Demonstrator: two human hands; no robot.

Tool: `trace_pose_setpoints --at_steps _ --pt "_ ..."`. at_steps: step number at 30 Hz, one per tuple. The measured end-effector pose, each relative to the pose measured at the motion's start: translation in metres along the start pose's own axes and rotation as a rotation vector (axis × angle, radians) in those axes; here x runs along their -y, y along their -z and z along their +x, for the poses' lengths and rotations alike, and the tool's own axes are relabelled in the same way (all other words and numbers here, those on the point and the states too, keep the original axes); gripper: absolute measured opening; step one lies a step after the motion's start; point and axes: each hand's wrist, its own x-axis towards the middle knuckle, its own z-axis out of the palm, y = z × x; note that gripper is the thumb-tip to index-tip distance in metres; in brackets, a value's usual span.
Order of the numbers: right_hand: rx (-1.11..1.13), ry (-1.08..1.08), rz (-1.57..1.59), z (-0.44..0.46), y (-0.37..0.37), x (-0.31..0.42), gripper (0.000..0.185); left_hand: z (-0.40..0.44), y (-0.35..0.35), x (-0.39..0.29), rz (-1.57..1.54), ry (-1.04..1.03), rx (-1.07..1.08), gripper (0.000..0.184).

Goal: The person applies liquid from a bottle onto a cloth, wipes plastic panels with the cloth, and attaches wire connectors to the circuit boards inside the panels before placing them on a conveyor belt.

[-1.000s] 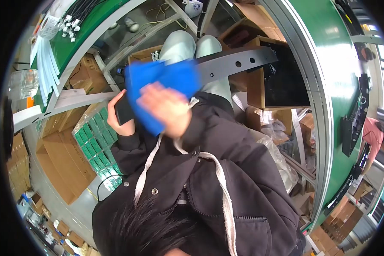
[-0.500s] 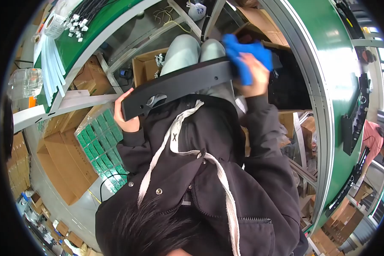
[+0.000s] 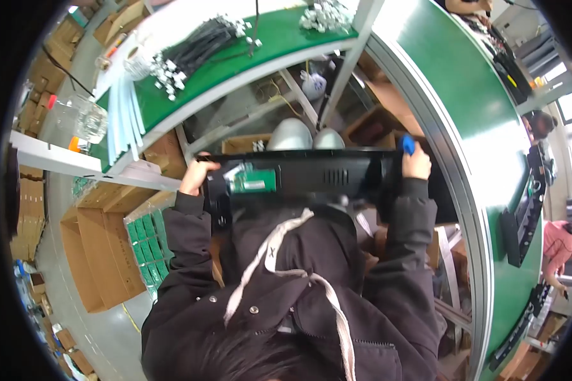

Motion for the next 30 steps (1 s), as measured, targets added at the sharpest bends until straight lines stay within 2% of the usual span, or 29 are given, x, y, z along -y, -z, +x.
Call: trace_pose_setpoints --at_steps 2,4,6,8,10,12,14,15,16,18,20,22,24,26,28,30 --pt "0.037 0.036 -0.035 -0.005 -0.015 0.002 0.022 0.007 0.009 0.001 0.095 0.113 0.149 0.018" --pt "0.009 0.092 -0.095 -0.019 -0.008 0.022 0.021 0.022 0.014 0.023 0.097 0.212 0.202 0.017" --pt "-0.215 0.250 0.185 -0.032 0.007 0.047 0.020 0.025 0.017 0.023 -0.024 0.307 0.237 0.017" --pt "-0.214 0.377 0.698 -0.029 0.018 0.072 0.019 0.008 0.015 -0.007 -0.099 0.419 0.291 0.021" --pt "-0.050 0.339 1.110 -0.022 0.035 0.098 0.017 -0.004 0.009 -0.024 -0.049 0.319 0.321 0.031" --pt "0.140 0.140 1.573 -0.007 0.051 0.136 0.017 0.001 0.016 -0.024 0.108 0.113 0.453 0.041" --pt "0.267 -0.034 1.904 0.009 0.069 0.180 0.021 0.027 0.028 0.023 0.252 0.110 0.329 0.051" --pt "0.335 -0.072 1.996 0.016 0.083 0.204 0.022 0.015 0.030 0.001 0.687 0.039 0.248 0.062" --pt "0.408 -0.111 2.088 0.024 0.091 0.226 0.023 -0.009 0.024 -0.034 0.788 -0.018 0.215 0.067" --pt "0.503 0.094 2.179 0.047 0.085 0.255 0.019 -0.037 0.022 -0.073 0.876 -0.142 0.193 0.063" --pt "0.313 0.062 2.223 0.058 0.086 0.304 0.017 -0.042 0.023 -0.089 0.864 -0.459 0.073 0.056" --pt "0.065 0.252 2.040 0.082 0.056 0.338 0.023 -0.048 0.018 -0.127 0.826 -0.635 -0.088 0.037" --pt "0.030 0.178 1.656 0.092 0.033 0.353 0.047 -0.040 0.003 -0.162 0.721 -0.813 -0.160 0.023" --pt "-0.212 0.342 1.406 0.110 -0.014 0.368 0.052 -0.010 -0.011 -0.185 0.844 -1.068 -0.211 0.012" --pt "-0.250 0.439 1.149 0.096 0.002 0.362 0.056 0.034 -0.025 -0.198 1.053 -1.319 -0.396 0.007" --pt "-0.291 0.467 0.968 0.095 -0.003 0.360 0.058 0.070 -0.034 -0.202 1.260 -1.303 -0.467 0.004"
